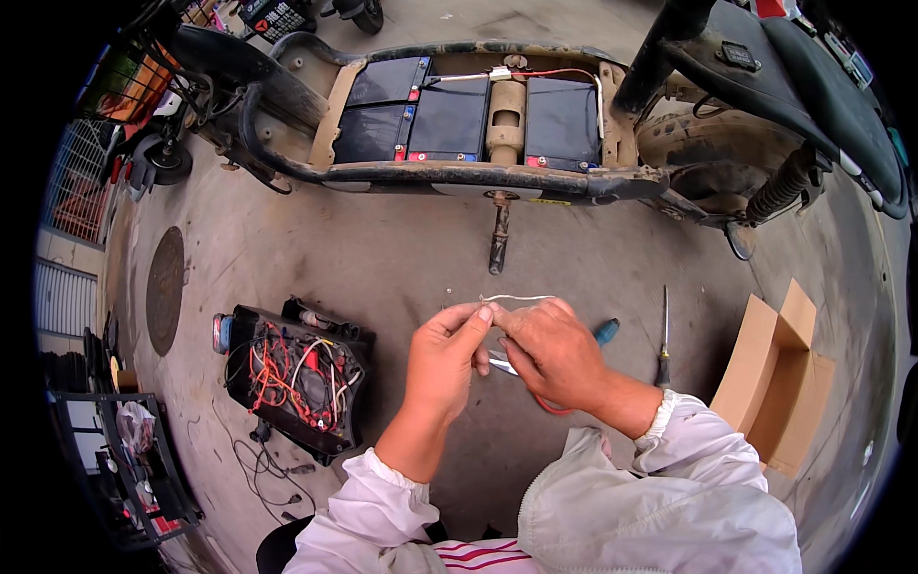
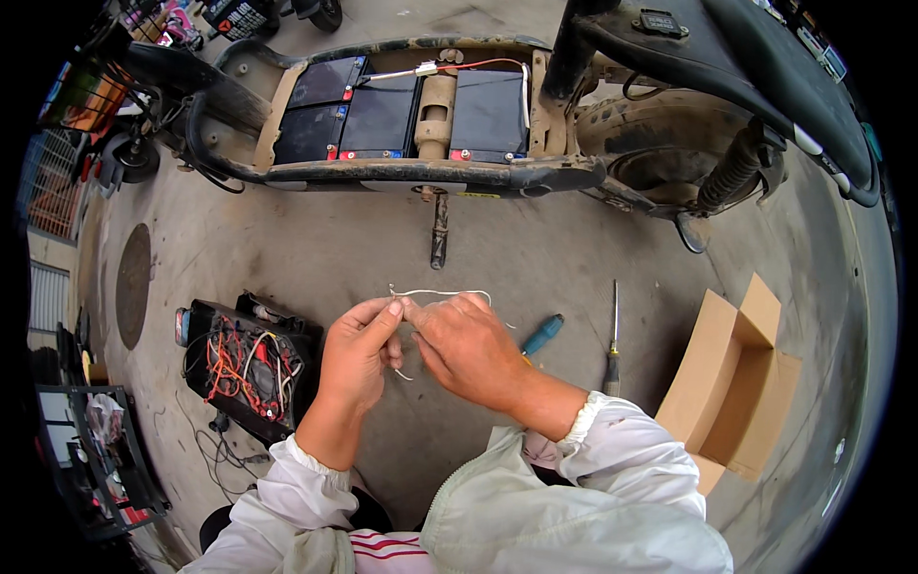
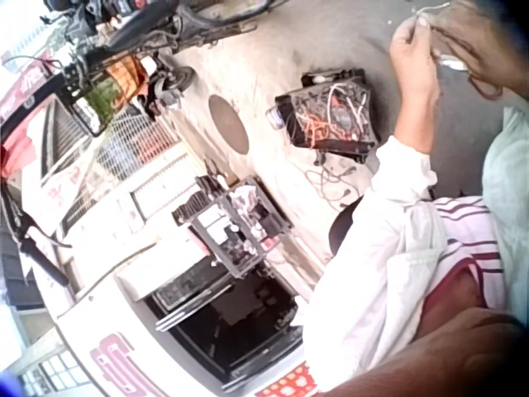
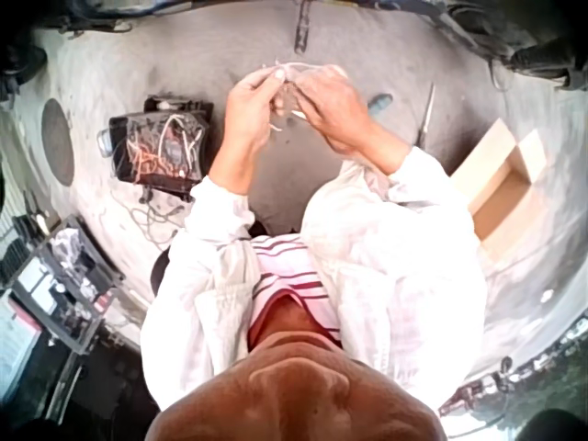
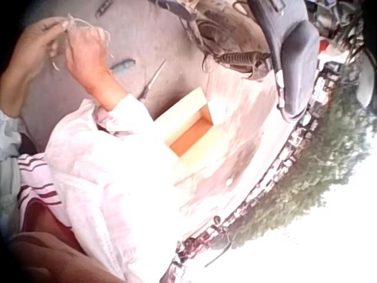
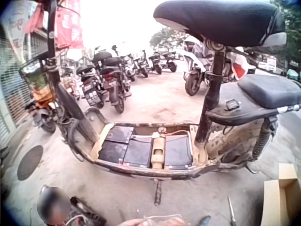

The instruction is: The person works on an electric scooter's battery compartment, using a screwdriver to adjust connections and a multimeter to test the battery terminals. They then retrieve a battery pack, strip wires with scissors, and prepare connections.

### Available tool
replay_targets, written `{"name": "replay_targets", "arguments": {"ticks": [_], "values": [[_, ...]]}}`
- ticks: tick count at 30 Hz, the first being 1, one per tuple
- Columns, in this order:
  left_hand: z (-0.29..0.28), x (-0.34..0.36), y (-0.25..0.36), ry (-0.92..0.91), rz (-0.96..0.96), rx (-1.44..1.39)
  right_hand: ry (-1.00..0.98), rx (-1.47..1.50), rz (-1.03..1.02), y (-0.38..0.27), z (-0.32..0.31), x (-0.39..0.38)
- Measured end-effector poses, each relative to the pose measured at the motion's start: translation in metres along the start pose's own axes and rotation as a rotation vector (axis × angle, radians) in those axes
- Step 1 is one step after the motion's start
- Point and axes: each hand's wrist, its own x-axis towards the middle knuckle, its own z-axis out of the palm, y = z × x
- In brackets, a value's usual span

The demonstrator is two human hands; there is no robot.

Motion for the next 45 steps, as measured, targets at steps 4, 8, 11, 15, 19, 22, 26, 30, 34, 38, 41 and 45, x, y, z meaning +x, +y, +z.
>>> {"name": "replay_targets", "arguments": {"ticks": [4, 8, 11, 15, 19, 22, 26, 30, 34, 38, 41, 45], "values": [[0.002, 0.006, 0.0, -0.079, -0.043, -0.009, -0.021, 0.128, 0.036, 0.009, -0.018, -0.005], [0.018, -0.002, 0.005, -0.171, -0.094, 0.063, -0.012, 0.485, 0.476, 0.004, -0.023, 0.002], [0.016, -0.001, -0.003, -0.202, -0.008, 0.235, -0.049, 0.47, 0.387, 0.012, -0.024, 0.001], [0.013, -0.004, -0.002, -0.153, 0.162, 0.561, -0.083, 0.35, 0.327, 0.014, -0.032, 0.003], [0.02, -0.011, 0.004, -0.035, 0.224, 0.774, -0.125, 0.326, 0.323, 0.009, -0.033, 0.003], [0.022, -0.011, 0.003, -0.022, 0.243, 0.833, -0.142, 0.334, 0.402, 0.008, -0.031, 0.002], [0.024, -0.013, -0.002, -0.013, 0.307, 0.874, -0.138, 0.361, 0.516, 0.009, -0.024, -0.002], [0.019, -0.009, -0.013, -0.046, 0.384, 0.927, -0.127, 0.231, 0.481, 0.013, -0.011, -0.012], [0.019, -0.009, -0.023, -0.079, 0.338, 0.859, -0.067, 0.106, 0.458, 0.012, 0.0, -0.022], [0.022, -0.011, -0.032, -0.057, 0.338, 0.753, -0.019, 0.238, 0.603, 0.006, 0.003, -0.023], [0.023, -0.012, -0.03, -0.078, 0.323, 0.736, 0.029, 0.335, 0.644, 0.006, 0.003, -0.024], [0.023, -0.015, -0.028, -0.087, 0.324, 0.715, 0.045, 0.389, 0.687, 0.002, -0.003, -0.019]]}}
